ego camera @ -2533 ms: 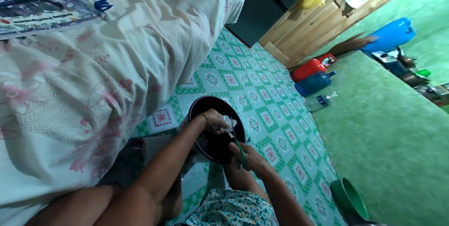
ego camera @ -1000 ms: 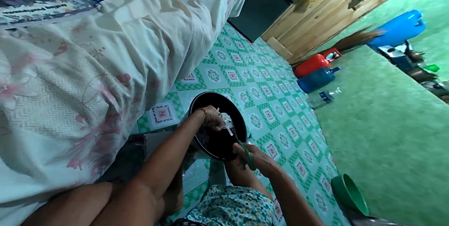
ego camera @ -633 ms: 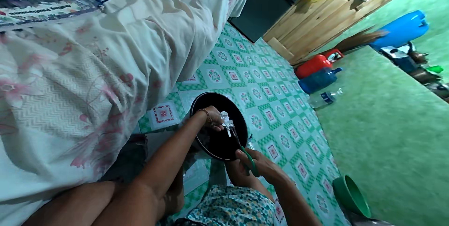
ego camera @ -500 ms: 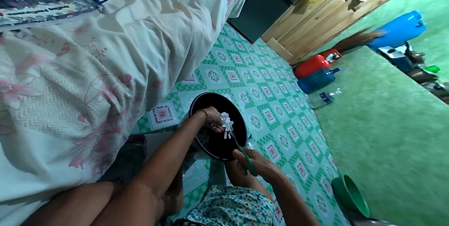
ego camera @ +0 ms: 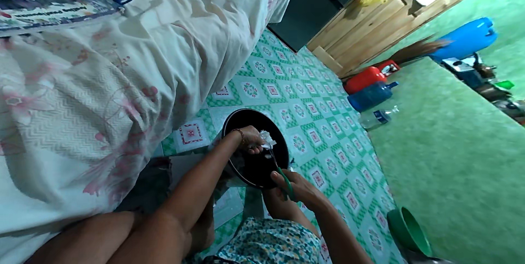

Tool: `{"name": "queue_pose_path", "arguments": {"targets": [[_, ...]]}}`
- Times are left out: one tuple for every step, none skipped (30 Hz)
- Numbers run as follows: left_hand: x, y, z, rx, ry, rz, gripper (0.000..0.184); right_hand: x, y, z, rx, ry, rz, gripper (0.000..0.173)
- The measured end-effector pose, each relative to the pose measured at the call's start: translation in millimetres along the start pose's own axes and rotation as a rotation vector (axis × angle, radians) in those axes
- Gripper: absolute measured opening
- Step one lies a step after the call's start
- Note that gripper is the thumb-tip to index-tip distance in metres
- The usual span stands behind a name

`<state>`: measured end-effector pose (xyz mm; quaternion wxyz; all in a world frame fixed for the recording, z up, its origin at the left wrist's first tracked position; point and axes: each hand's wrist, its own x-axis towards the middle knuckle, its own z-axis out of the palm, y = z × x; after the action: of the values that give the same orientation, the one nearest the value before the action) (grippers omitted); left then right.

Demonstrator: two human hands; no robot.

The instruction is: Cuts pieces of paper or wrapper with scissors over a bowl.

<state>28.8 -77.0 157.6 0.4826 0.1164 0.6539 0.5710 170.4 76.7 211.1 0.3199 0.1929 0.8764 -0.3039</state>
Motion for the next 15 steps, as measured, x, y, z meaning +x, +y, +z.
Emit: {"name": "queue_pose_path", "arguments": {"targets": [[1, 0, 1, 0.020, -0.016, 0.003, 0.023, 0, -1, 0, 0.009, 0.002, -0.006, 0.041], [2, 0, 2, 0.045, -0.033, 0.009, 0.022, 0, -3, 0, 0.016, 0.007, -0.007, 0.042], [3, 0, 3, 0.072, -0.051, 0.019, 0.023, 2, -5, 0, 0.018, 0.011, -0.007, 0.043], [2, 0, 3, 0.096, -0.067, 0.024, 0.024, 3, -6, 0, 0.017, 0.014, -0.011, 0.043], [2, 0, 4, 0.110, -0.078, 0.034, 0.025, 4, -7, -1, 0.014, 0.013, -0.017, 0.044], [2, -2, 3, 0.114, -0.086, 0.047, 0.025, 5, -7, -1, 0.014, 0.012, -0.027, 0.044], [2, -3, 3, 0.117, -0.093, 0.063, 0.024, 6, -6, -1, 0.021, 0.017, -0.039, 0.043], [4, -5, 2, 0.123, -0.096, 0.088, 0.024, 6, -5, 0, 0.032, 0.032, -0.054, 0.042], [5, -7, 2, 0.131, -0.103, 0.112, 0.023, 6, -2, 1, 0.047, 0.056, -0.076, 0.041], [5, -7, 1, 0.143, -0.112, 0.127, 0.023, 7, 1, 3, 0.068, 0.088, -0.101, 0.039], [5, -7, 0, 0.154, -0.122, 0.133, 0.023, 8, 5, 5, 0.089, 0.126, -0.122, 0.037], [4, -6, -1, 0.162, -0.124, 0.133, 0.022, 9, 9, 7, 0.105, 0.162, -0.136, 0.036], [4, -6, -1, 0.163, -0.123, 0.132, 0.020, 11, 12, 9, 0.112, 0.192, -0.143, 0.034], [5, -7, 0, 0.156, -0.120, 0.124, 0.019, 12, 15, 11, 0.113, 0.214, -0.146, 0.034], [5, -7, 0, 0.148, -0.119, 0.111, 0.018, 12, 16, 11, 0.106, 0.223, -0.146, 0.034]]}}
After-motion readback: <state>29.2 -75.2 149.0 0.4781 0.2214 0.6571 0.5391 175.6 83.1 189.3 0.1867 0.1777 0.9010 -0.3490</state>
